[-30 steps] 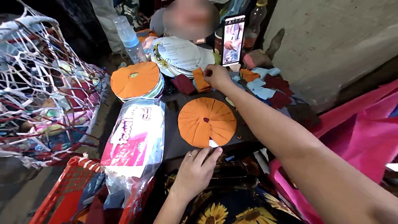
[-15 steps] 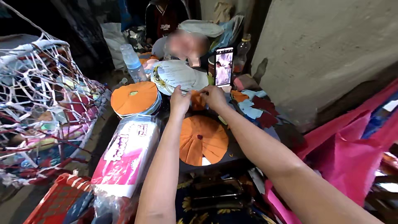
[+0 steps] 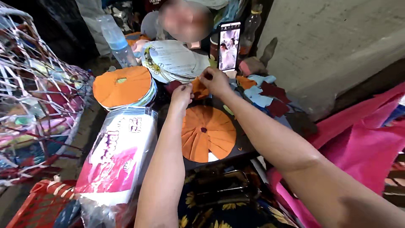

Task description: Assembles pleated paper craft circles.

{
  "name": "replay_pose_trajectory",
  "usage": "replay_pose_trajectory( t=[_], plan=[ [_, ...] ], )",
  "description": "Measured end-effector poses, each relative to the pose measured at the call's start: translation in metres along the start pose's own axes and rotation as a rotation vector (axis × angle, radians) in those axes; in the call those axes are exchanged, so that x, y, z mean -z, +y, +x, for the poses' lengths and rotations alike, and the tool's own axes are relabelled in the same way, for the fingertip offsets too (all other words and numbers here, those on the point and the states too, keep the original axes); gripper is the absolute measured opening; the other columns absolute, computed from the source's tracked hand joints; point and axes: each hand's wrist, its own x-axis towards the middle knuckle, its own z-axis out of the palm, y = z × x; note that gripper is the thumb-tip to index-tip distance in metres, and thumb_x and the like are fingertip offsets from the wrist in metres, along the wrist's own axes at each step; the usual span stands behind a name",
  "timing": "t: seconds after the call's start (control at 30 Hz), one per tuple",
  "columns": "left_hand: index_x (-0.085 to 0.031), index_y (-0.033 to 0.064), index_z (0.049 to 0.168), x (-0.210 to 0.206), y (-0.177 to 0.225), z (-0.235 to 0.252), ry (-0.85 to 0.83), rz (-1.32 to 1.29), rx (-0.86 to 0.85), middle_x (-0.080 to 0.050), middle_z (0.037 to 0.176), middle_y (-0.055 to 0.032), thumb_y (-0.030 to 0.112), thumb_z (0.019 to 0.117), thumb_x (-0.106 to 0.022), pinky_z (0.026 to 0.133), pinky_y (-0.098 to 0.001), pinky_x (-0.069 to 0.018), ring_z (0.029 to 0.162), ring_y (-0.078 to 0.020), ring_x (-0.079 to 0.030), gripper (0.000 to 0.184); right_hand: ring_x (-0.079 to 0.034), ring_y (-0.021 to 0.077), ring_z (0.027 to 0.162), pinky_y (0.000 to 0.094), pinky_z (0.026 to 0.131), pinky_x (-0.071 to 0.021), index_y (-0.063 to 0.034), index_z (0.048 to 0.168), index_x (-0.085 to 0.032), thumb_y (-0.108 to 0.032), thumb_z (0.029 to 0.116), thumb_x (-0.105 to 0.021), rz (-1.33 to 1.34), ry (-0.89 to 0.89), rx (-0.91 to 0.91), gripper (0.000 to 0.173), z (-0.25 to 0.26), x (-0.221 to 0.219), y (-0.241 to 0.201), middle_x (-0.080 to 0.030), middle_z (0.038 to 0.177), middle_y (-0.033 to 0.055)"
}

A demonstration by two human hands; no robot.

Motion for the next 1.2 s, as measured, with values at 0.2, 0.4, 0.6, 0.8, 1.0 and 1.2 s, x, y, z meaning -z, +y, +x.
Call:
replay_pose_trajectory(
  t=[0.2, 0.4, 0.6, 0.8, 1.0, 1.2],
  plan=[
    [-0.047, -0.0021, 0.143, -0.001, -0.003, 0.005, -0.096, -0.228, 0.075, -0.059, 0.134, -0.0179, 0.048, 0.1098, -0.036, 0.101, -0.0373, -0.0499, 0.117, -0.0227, -0.062, 0.061, -0.062, 0.0098, 0.083, 0.0305, 0.079, -0.0534, 0.0025, 0.122, -0.056, -0.007, 0.1061, -0.049, 0.452, -0.078, 0.007, 0.020, -0.006, -0.006, -0.007, -0.065, 0.098, 0.0095],
    [-0.047, 0.0020, 0.145, -0.001, -0.006, 0.006, -0.129, -0.417, 0.060, -0.059, 0.133, -0.0141, 0.041, 0.1091, -0.043, 0.103, -0.0366, -0.0483, 0.118, -0.0217, -0.060, 0.053, -0.061, 0.0058, 0.085, 0.0262, 0.081, -0.0528, 0.0008, 0.112, -0.063, -0.009, 0.1069, -0.047, 0.560, -0.116, 0.030, 0.020, -0.012, 0.000, -0.012, -0.063, 0.096, 0.0039],
    [-0.046, 0.0016, 0.141, -0.003, -0.005, 0.004, 0.018, -0.614, -0.005, -0.059, 0.131, -0.0134, 0.024, 0.1106, -0.042, 0.100, -0.0358, -0.0497, 0.116, -0.0202, -0.060, 0.038, -0.063, 0.0145, 0.088, 0.0345, 0.082, -0.0525, 0.0026, 0.121, -0.062, -0.014, 0.1064, -0.052, 0.311, -0.094, -0.008, 0.024, -0.005, 0.005, -0.006, -0.067, 0.103, 0.0120],
    [-0.041, 0.0078, 0.146, -0.004, -0.001, 0.003, 0.106, -0.659, 0.035, -0.057, 0.130, -0.0142, 0.027, 0.1124, -0.035, 0.092, -0.0370, -0.0528, 0.110, -0.0214, -0.062, 0.039, -0.053, 0.0471, 0.129, 0.0611, 0.104, -0.0446, -0.0007, 0.142, -0.056, -0.006, 0.0974, -0.056, -0.275, 0.194, -0.237, 0.045, 0.010, 0.031, 0.028, -0.053, 0.139, 0.0297],
    [-0.040, 0.0074, 0.145, -0.006, -0.001, 0.000, 0.107, -0.679, 0.055, -0.058, 0.126, -0.0154, 0.029, 0.1129, -0.032, 0.089, -0.0389, -0.0561, 0.106, -0.0237, -0.064, 0.039, -0.047, 0.0507, 0.134, 0.0642, 0.105, -0.0417, -0.0106, 0.142, -0.060, -0.004, 0.0926, -0.060, -0.365, 0.202, -0.359, 0.050, 0.015, 0.034, 0.044, -0.048, 0.145, 0.0318],
    [-0.044, 0.0061, 0.142, -0.007, -0.001, 0.000, 0.062, -0.629, 0.081, -0.059, 0.126, -0.0140, 0.028, 0.1126, -0.034, 0.090, -0.0387, -0.0554, 0.107, -0.0224, -0.064, 0.038, -0.045, 0.0517, 0.134, 0.0643, 0.105, -0.0416, -0.0178, 0.156, -0.045, -0.003, 0.0917, -0.060, -0.344, 0.187, -0.385, 0.068, 0.023, 0.032, 0.051, -0.042, 0.150, 0.0323]
  ],
)
